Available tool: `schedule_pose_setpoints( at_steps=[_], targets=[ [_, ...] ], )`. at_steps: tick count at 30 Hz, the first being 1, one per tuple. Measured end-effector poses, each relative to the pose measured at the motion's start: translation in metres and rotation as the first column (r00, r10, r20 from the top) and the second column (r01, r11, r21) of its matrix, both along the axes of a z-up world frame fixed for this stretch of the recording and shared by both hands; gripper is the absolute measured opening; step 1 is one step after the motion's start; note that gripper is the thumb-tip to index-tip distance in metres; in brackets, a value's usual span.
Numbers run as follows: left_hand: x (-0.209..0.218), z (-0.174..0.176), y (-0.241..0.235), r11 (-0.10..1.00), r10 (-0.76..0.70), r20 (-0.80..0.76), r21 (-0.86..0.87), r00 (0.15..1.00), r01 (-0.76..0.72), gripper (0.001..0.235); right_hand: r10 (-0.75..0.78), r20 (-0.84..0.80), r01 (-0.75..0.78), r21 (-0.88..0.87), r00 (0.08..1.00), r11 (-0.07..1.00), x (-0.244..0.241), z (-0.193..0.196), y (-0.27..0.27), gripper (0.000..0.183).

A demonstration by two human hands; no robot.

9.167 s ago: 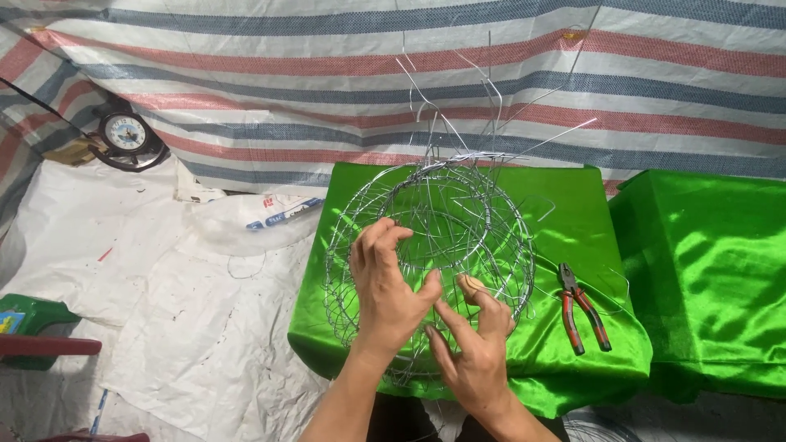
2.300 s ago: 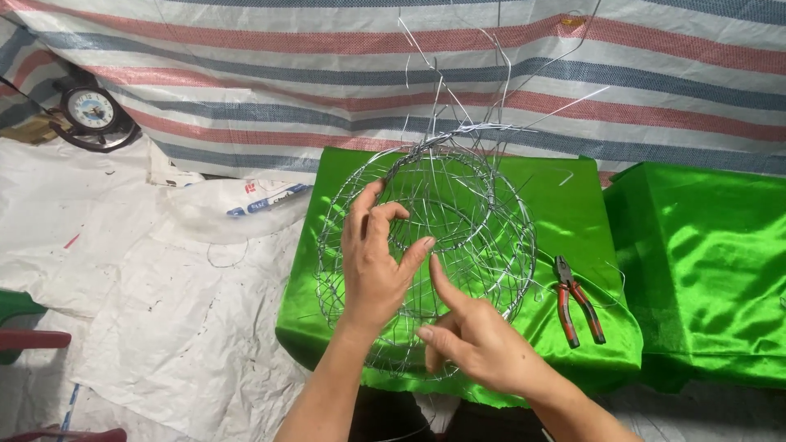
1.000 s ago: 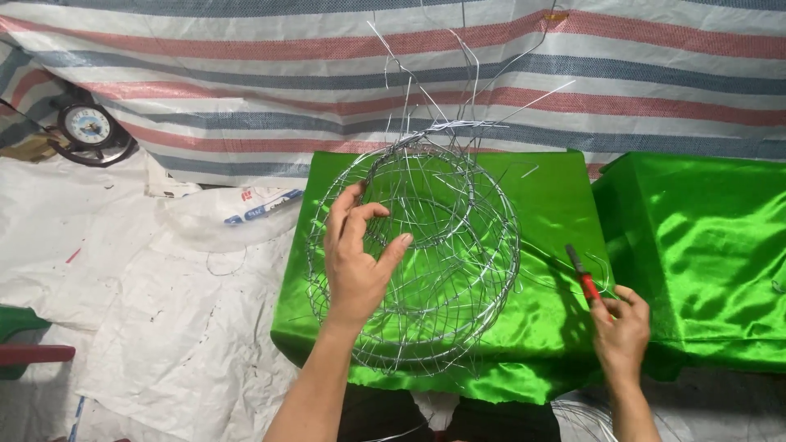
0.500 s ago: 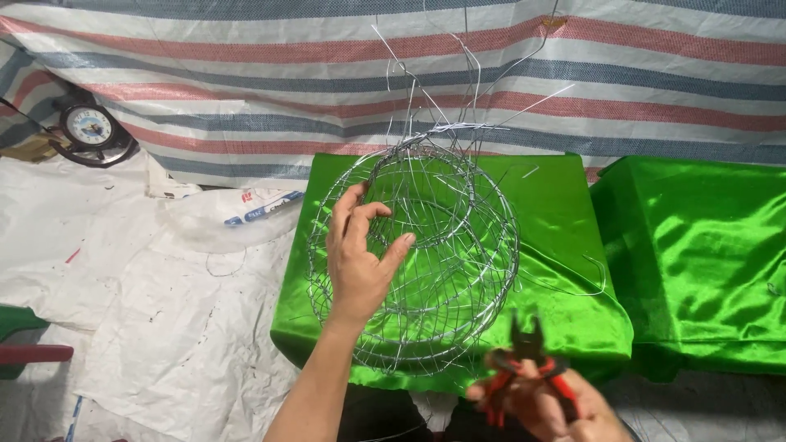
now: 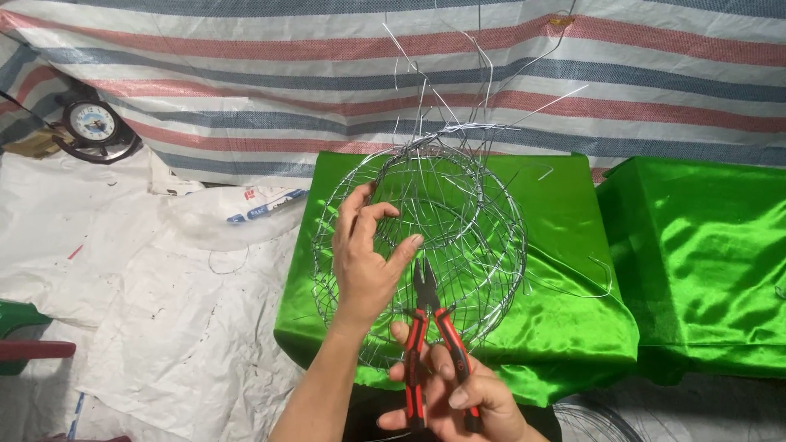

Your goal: Connecting and securing metal wire elements to form a circular structure using hands and pliers.

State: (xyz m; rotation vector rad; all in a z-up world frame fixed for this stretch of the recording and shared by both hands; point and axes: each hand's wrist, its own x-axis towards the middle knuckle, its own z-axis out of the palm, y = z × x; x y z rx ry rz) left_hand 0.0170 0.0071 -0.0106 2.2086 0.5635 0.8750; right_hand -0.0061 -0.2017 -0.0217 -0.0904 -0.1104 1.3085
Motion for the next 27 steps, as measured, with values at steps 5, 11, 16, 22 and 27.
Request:
schedule_pose_setpoints(
  at_steps=[5,11,16,22,27],
  targets=[
    [-0.001,0.006,-0.004,1.0,-0.011,0.037,-0.007,0.999,0.011,0.038,-0.062,0.002,0.062,0.023,0.998,0.998,-0.003,-0.015,0.007,0.035],
    [-0.002,0.005,-0.003,1.0,-0.006,0.024,0.0,1.0,0.006,0.037,-0.083,0.023,0.081,0.076,0.996,0.994,-0.006,-0.009,0.017,0.044],
    [-0.002,0.007,-0.003,1.0,-0.001,0.039,0.003,0.999,0.0,0.038,-0.087,-0.003,0.087,0.019,0.996,0.996,-0.006,-0.022,0.014,0.029],
    [0.0,0.005,-0.007,1.0,-0.008,0.051,0.007,0.999,0.008,0.042,-0.079,-0.113,0.073,-0.052,0.991,0.996,-0.02,-0.026,0.021,0.024],
    [0.0,0.003,-0.001,1.0,0.005,0.018,0.009,1.0,-0.006,0.046,-0.091,-0.011,0.09,-0.078,0.996,0.993,-0.021,-0.023,0.027,0.027]
  ],
)
